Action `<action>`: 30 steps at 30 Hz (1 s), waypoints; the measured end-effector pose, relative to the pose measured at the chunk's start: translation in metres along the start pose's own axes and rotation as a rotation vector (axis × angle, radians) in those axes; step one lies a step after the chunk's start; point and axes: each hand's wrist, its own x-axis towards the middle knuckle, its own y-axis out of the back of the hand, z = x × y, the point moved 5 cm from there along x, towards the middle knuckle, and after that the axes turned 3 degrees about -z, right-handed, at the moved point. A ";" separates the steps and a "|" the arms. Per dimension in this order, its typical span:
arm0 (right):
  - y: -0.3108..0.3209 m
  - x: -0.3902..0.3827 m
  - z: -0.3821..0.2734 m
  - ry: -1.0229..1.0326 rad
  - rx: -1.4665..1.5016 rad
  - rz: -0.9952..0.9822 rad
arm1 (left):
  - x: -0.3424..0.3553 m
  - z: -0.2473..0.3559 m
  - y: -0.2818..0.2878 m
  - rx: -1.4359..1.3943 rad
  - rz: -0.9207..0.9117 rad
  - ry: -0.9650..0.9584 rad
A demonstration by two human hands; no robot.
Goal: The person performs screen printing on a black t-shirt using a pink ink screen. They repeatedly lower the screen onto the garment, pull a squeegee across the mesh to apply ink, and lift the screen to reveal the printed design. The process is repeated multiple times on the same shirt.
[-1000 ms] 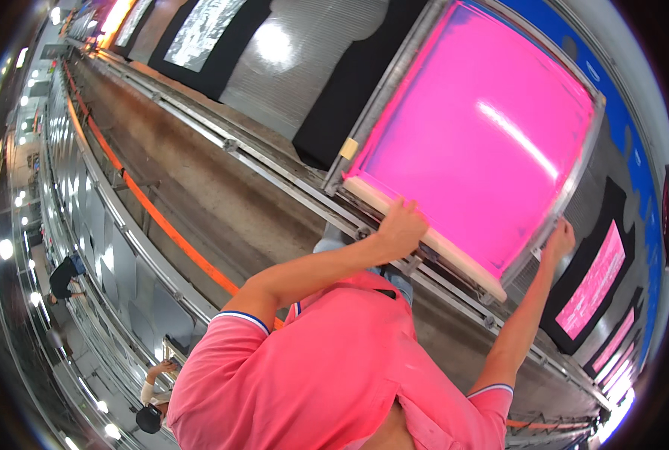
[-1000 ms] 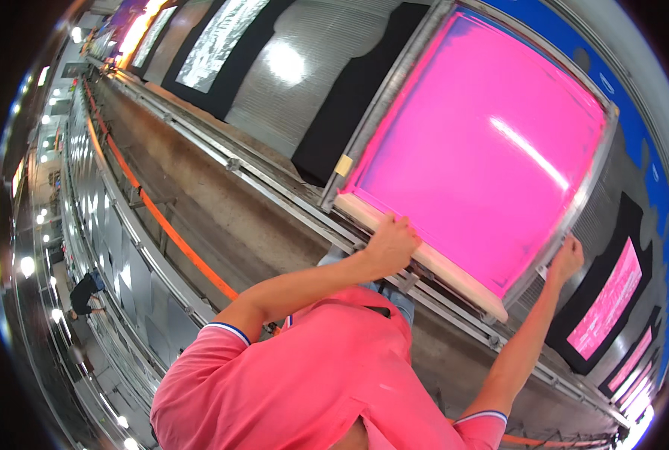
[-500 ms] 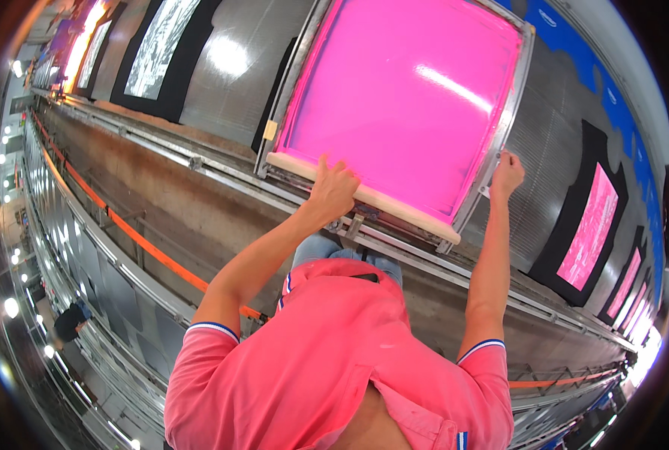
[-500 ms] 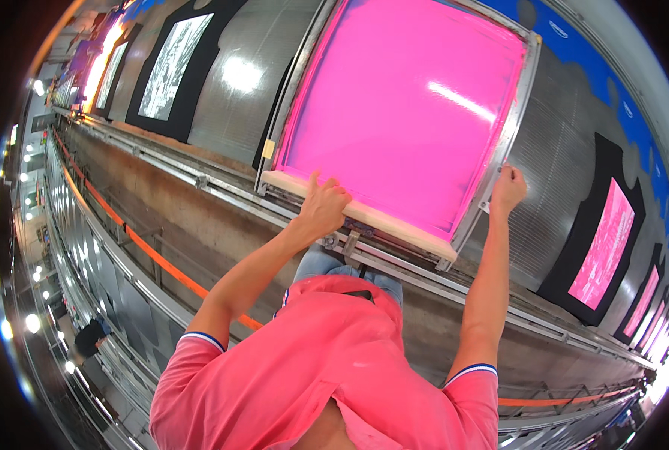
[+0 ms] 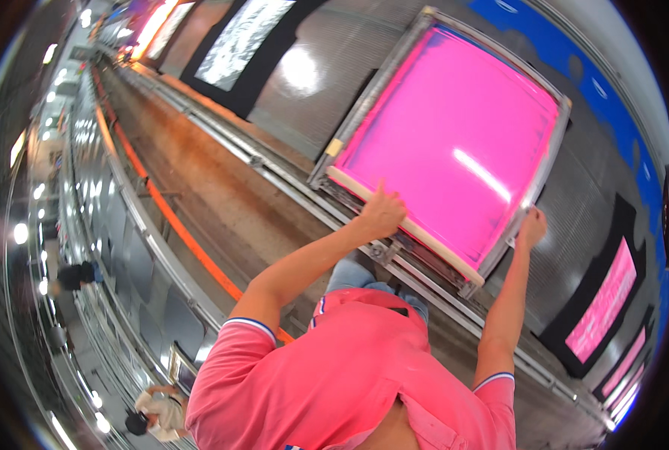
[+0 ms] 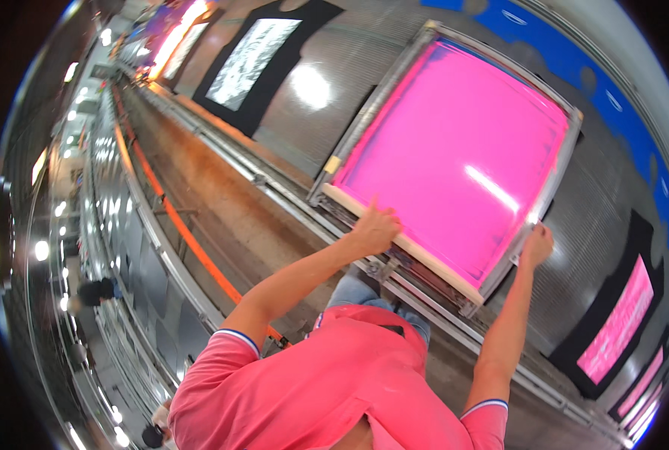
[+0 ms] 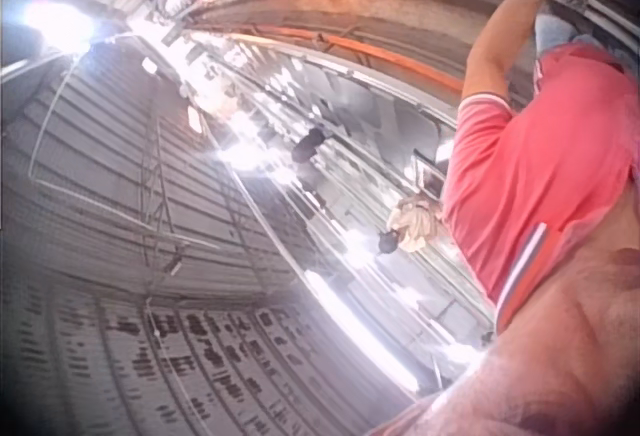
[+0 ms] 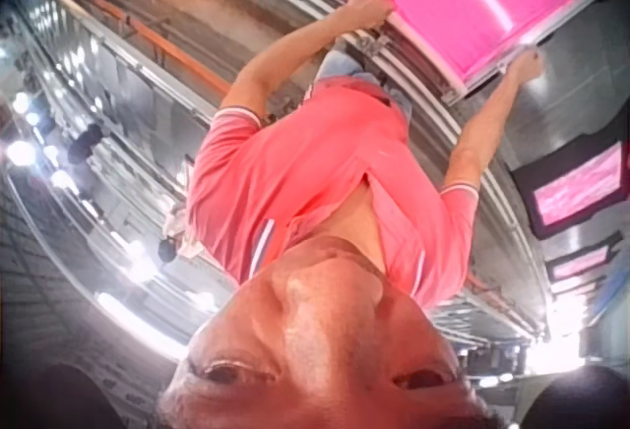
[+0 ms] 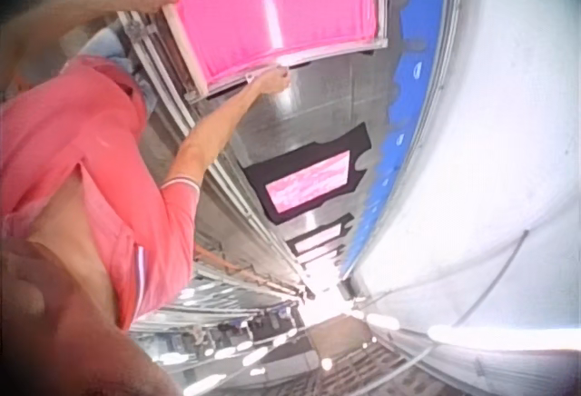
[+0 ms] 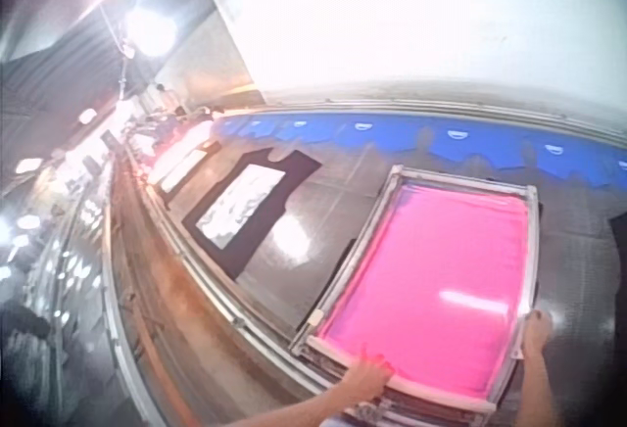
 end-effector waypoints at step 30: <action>-0.058 0.139 -0.222 0.533 -0.733 -0.648 | 0.307 -0.121 0.176 -0.217 0.321 -0.028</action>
